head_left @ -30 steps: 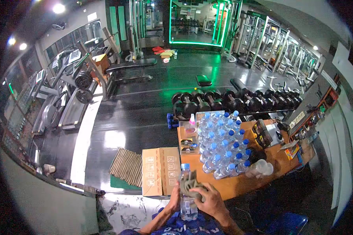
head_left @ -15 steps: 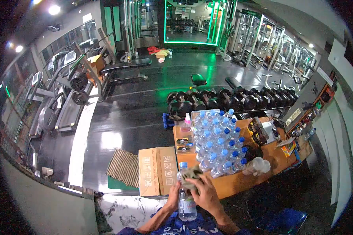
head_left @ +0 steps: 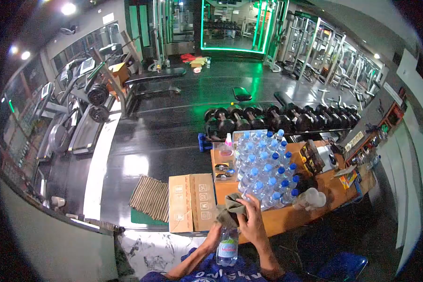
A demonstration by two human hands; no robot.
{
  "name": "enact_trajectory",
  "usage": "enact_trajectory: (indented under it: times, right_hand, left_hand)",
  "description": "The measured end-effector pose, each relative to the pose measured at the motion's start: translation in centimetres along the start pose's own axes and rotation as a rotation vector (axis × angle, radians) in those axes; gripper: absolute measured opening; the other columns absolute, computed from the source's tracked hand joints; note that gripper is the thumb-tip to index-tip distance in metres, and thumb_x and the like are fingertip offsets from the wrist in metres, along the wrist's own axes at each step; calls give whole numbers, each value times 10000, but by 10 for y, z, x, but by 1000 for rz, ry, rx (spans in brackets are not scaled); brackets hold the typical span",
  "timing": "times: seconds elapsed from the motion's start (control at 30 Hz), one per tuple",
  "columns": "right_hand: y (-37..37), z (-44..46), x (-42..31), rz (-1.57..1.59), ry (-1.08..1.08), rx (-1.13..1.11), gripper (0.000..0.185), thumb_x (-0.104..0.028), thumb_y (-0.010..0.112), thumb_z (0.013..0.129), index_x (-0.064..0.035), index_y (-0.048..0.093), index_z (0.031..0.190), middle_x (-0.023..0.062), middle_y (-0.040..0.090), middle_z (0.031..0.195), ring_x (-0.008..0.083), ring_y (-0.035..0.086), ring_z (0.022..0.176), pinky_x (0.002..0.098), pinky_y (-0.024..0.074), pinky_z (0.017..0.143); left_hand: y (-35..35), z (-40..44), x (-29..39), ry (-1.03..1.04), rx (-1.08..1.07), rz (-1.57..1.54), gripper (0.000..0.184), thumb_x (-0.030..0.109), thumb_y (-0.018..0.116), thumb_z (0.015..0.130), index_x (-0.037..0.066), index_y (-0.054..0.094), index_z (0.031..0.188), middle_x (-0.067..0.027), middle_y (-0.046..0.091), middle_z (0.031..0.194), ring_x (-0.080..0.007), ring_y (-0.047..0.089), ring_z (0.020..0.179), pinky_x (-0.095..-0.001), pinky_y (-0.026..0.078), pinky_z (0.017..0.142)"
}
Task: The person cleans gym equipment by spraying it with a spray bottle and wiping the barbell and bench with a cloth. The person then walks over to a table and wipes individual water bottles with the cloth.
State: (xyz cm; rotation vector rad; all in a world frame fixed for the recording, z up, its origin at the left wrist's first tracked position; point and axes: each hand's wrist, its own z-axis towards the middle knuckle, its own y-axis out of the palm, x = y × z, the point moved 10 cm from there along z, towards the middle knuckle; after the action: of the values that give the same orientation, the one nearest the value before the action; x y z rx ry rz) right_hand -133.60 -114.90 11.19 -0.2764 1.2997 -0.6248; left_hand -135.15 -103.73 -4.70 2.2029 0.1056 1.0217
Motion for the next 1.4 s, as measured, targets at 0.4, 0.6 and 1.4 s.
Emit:
enact_trajectory:
  times: [0.4, 0.6, 1.4]
  right_hand:
    - [19, -27, -22, -100, -88, -140, 495, -21, 654, 760, -65, 587, 1248, 175, 618, 1137, 378, 576, 1085, 459, 451, 969]
    - [5, -42, -4, 93, 28, -340, 395, 7, 611, 798, -40, 621, 1191, 153, 643, 1066, 257, 637, 1022, 378, 500, 879]
    - [-24, -9, -14, -95, -151, 106, 347, -20, 640, 821, -26, 612, 1167, 174, 638, 1088, 350, 618, 1004, 416, 492, 872]
  left_hand:
    - [-24, -6, 21, 152, 88, -25, 516, 457, 430, 1017, 27, 537, 1282, -116, 655, 1102, -215, 654, 903, -366, 558, 802]
    - [-36, 0, 28, 194, 78, -101, 774, 690, 356, 945, 71, 423, 1405, -122, 598, 1221, -262, 615, 1080, -439, 542, 902]
    - [3, 0, -27, -83, -25, -85, 494, 435, 512, 961, 66, 526, 1289, -118, 651, 1137, -244, 655, 988, -425, 563, 821]
